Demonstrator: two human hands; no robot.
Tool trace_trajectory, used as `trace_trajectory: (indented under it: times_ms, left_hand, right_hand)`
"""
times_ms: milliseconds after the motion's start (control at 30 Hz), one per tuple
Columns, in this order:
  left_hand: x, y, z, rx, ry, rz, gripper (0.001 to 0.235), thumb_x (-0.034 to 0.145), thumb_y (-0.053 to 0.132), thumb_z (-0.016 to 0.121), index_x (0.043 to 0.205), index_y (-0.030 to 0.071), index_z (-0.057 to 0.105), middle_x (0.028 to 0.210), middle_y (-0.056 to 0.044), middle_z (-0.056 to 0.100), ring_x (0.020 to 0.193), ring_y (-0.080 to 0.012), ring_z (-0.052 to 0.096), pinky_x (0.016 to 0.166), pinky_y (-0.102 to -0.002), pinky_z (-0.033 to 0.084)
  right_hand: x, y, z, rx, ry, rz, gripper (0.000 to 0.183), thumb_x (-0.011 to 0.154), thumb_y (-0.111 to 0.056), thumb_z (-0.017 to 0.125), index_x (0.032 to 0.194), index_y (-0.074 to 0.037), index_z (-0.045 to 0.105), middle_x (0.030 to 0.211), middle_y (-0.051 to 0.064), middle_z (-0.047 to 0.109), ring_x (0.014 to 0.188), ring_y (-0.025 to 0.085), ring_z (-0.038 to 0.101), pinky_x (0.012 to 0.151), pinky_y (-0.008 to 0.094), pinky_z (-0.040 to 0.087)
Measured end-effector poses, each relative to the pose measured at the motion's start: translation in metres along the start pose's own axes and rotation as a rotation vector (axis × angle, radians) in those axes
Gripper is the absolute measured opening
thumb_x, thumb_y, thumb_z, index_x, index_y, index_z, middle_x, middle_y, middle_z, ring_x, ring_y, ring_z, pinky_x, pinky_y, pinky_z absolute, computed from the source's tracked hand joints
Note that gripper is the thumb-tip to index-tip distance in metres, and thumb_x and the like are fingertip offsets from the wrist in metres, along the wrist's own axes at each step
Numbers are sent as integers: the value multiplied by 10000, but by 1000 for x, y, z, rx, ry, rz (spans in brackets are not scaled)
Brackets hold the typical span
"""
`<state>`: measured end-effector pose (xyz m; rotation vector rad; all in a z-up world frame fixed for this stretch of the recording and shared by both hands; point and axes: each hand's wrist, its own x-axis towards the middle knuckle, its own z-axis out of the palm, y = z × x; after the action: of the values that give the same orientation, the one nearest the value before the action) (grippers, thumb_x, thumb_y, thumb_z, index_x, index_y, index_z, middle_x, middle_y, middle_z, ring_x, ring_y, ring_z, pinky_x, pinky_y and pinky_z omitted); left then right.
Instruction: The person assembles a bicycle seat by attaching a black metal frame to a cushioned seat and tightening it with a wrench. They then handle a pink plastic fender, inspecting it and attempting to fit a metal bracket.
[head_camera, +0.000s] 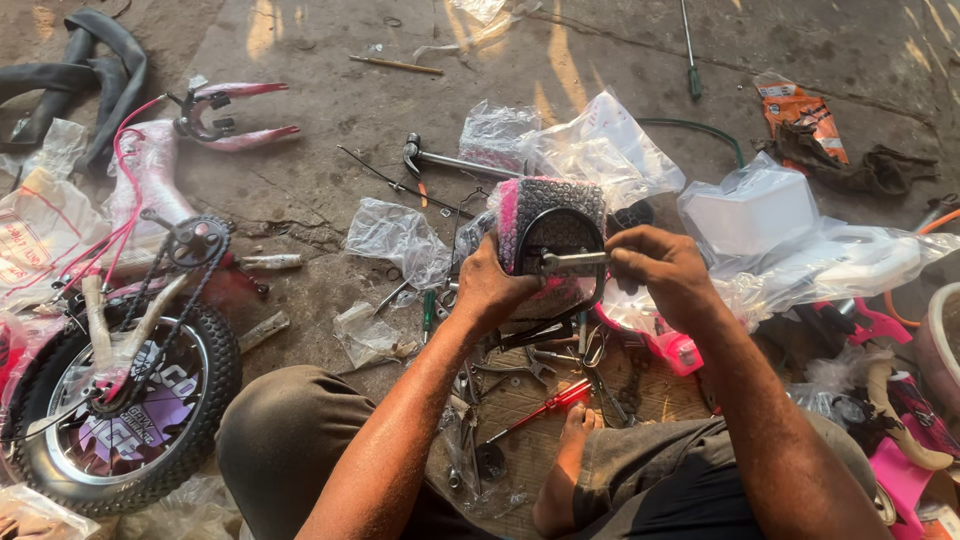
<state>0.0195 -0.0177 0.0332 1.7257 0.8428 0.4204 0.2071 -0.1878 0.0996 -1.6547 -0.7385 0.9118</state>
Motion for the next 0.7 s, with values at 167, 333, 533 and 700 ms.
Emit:
trace_trajectory:
  times_ms: [167, 333, 533, 700]
  left_hand:
    - [-8, 2, 4, 42, -24, 49, 847, 629, 238, 874, 1354, -27, 525, 1102, -220, 739, 1042, -335, 740, 957, -390, 564]
    - [-10, 1, 4, 5, -67, 84, 829, 627, 240, 882, 1344, 2, 542, 1105, -211, 744, 1040, -329, 741, 937, -400, 565]
    - [-7, 3, 8, 12, -96, 111, 865, 638, 252, 883, 1381, 10, 512, 1103, -211, 751, 1032, -319, 754, 936, -389, 573]
    - [-9, 0, 14, 17, -124, 90, 922, 654, 249, 874, 1438, 7, 453, 1069, -210, 761, 1008, -309, 767, 921, -389, 587]
  right_hand:
    - [22, -14, -3, -252, 32, 91, 184, 937, -123, 675, 1081, -26, 738, 828, 37, 689, 713, 98, 604, 630, 262, 503]
    - [39, -25, -3, -479, -21, -67, 196, 891, -148, 740, 1041, -22, 753, 882, 37, 727, 788, 97, 634, 699, 270, 521]
    - [50, -27, -7, -524, -60, -227, 230, 843, -145, 788, 1031, -19, 745, 917, 34, 722, 844, 98, 657, 758, 268, 547]
    - [49, -21, -22, -594, -113, -355, 179, 837, -133, 792, 951, -7, 736, 851, 40, 703, 782, 112, 655, 691, 262, 547]
